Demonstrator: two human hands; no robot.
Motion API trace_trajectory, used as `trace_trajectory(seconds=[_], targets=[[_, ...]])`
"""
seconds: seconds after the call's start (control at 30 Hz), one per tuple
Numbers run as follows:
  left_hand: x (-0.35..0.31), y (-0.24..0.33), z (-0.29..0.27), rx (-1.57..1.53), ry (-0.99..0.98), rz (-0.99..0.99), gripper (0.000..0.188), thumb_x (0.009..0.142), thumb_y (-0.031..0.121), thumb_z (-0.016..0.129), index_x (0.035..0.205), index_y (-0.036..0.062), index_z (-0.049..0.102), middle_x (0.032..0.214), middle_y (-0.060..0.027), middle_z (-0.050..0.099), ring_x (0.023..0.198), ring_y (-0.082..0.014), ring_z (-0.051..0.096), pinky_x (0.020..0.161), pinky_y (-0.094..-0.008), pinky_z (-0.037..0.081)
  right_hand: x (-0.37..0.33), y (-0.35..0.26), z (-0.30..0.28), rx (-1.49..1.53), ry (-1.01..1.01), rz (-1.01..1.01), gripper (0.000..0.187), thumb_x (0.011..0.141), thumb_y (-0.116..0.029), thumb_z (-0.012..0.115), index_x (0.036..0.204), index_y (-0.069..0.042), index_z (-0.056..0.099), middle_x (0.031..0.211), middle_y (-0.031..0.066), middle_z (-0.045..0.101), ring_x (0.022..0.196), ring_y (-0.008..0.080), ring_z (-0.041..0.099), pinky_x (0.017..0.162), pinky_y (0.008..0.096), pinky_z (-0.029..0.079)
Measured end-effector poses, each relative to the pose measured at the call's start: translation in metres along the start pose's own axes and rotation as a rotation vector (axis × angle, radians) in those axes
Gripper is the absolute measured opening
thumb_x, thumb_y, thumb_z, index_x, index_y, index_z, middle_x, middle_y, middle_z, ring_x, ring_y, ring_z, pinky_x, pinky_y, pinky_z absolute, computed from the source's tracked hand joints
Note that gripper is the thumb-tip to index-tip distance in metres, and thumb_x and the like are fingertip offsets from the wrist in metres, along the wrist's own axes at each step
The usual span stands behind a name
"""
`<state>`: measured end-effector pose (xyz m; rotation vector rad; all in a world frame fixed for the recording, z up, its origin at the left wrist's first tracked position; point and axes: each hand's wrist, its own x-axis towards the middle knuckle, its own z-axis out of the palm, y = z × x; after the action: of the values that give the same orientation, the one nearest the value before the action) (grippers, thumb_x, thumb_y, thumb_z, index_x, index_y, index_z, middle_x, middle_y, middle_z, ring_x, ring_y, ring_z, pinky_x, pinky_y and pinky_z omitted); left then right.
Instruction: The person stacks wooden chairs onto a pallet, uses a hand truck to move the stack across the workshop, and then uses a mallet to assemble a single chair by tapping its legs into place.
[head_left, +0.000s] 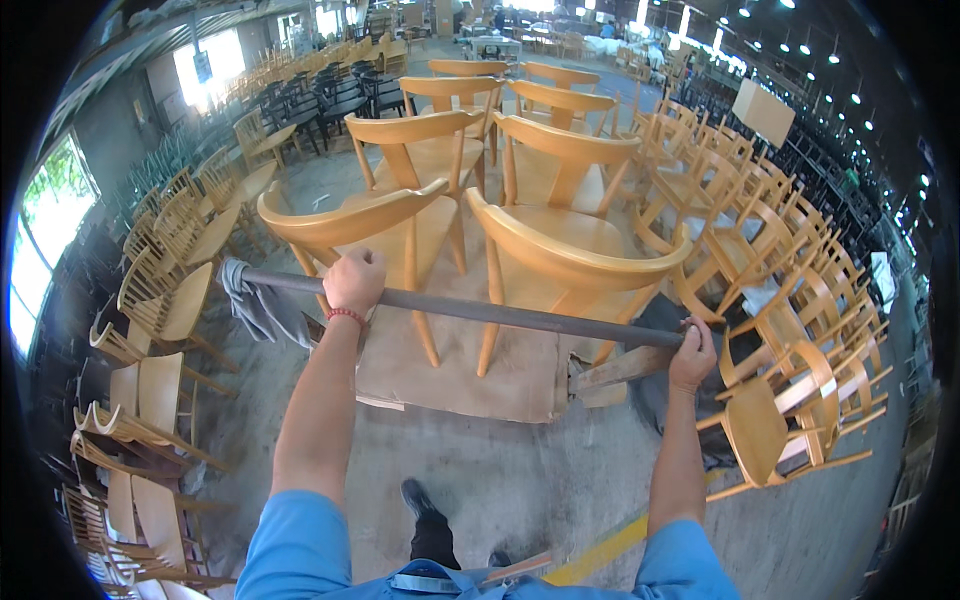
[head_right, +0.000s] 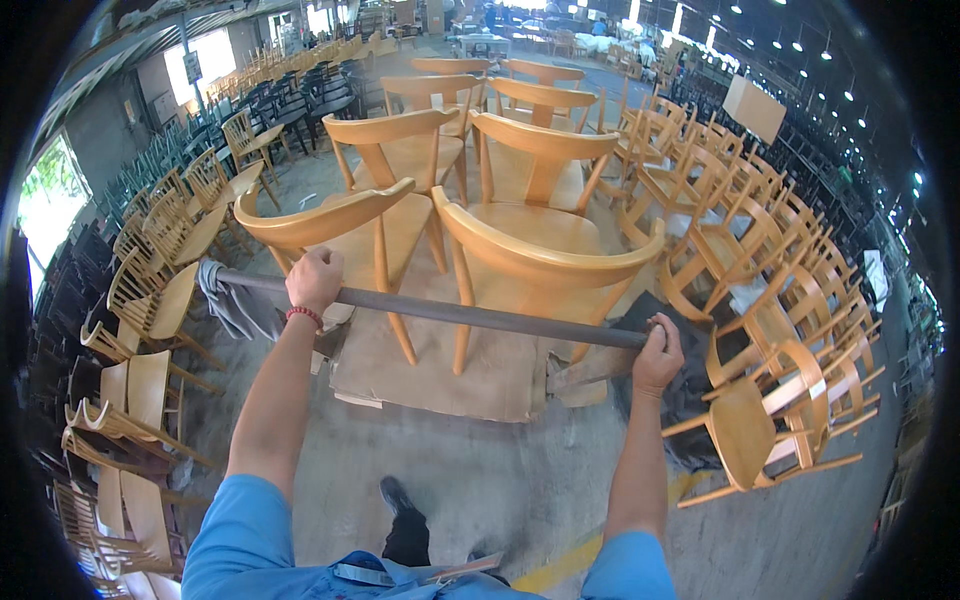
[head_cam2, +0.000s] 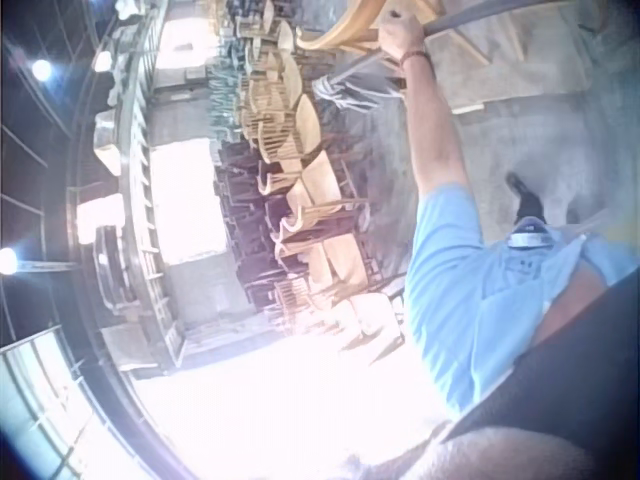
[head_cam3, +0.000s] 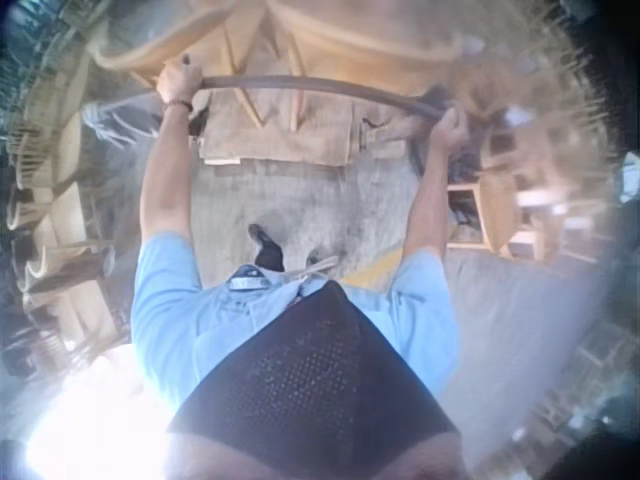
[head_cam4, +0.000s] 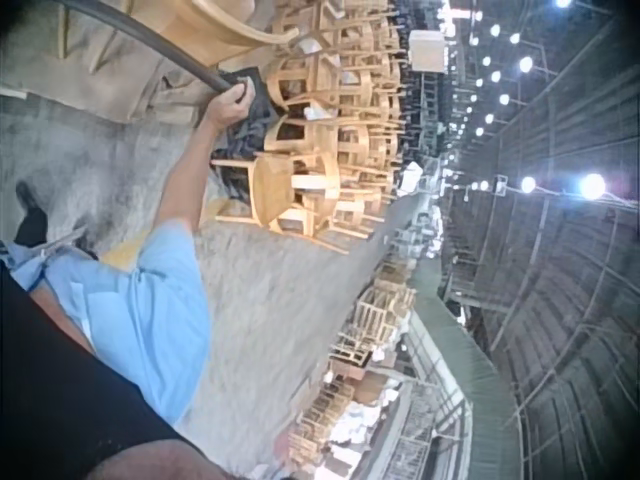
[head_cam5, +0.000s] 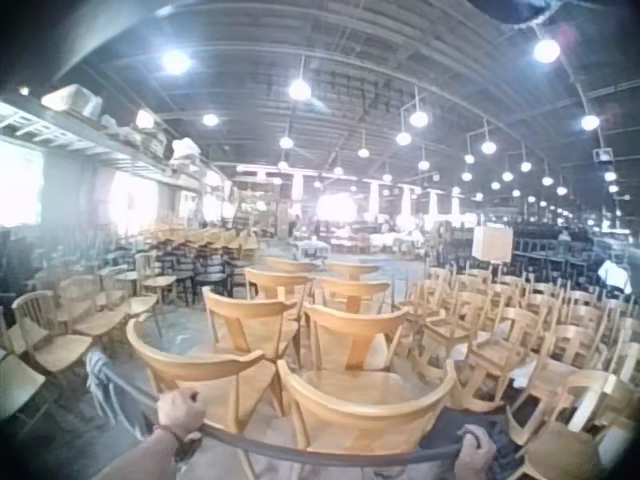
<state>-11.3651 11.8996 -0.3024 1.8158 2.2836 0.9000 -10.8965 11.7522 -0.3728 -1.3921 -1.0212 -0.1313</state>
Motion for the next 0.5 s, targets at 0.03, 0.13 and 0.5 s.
trace_trajectory(seconds=[0.03, 0.13, 0.5], targets=[[0.014, 0.007, 0.008, 0.0, 0.01, 0.006, 0.031, 0.082, 0.033, 0.049, 0.085, 0.0102, 0.07, 0.086, -0.0175, 0.067, 0.084, -0.0364, 0.063, 0.082, -0.043, 0.048, 0.009, 0.006, 0.011, -0.023, -0.002, 0.004, 0.021, 0.088, -0.005, 0.048, 0.097, 0.005, 0.063, 0.09, 0.0105, 0.065, 0.083, 0.0183, 0.063, 0.078, 0.0302, 0.05], [0.049, 0.024, 0.04, 0.004, 0.013, 0.037, 0.03, 0.083, 0.03, 0.048, 0.082, 0.0095, 0.07, 0.079, -0.0181, 0.067, 0.077, -0.0367, 0.064, 0.082, -0.0426, 0.047, 0.04, 0.022, 0.041, -0.176, -0.006, 0.05, 0.028, 0.091, -0.011, 0.047, 0.105, 0.007, 0.063, 0.097, 0.0145, 0.067, 0.09, 0.0219, 0.064, 0.082, 0.0313, 0.049], [0.182, 0.058, 0.139, -0.075, -0.085, 0.165, 0.028, 0.082, 0.029, 0.051, 0.078, 0.007, 0.069, 0.075, -0.0181, 0.066, 0.073, -0.0345, 0.065, 0.077, -0.0403, 0.048, 0.131, 0.07, 0.157, -0.343, -0.096, 0.578, 0.039, 0.089, -0.026, 0.053, 0.103, 0.01, 0.062, 0.095, 0.02, 0.067, 0.092, 0.0248, 0.062, 0.08, 0.0348, 0.045]])
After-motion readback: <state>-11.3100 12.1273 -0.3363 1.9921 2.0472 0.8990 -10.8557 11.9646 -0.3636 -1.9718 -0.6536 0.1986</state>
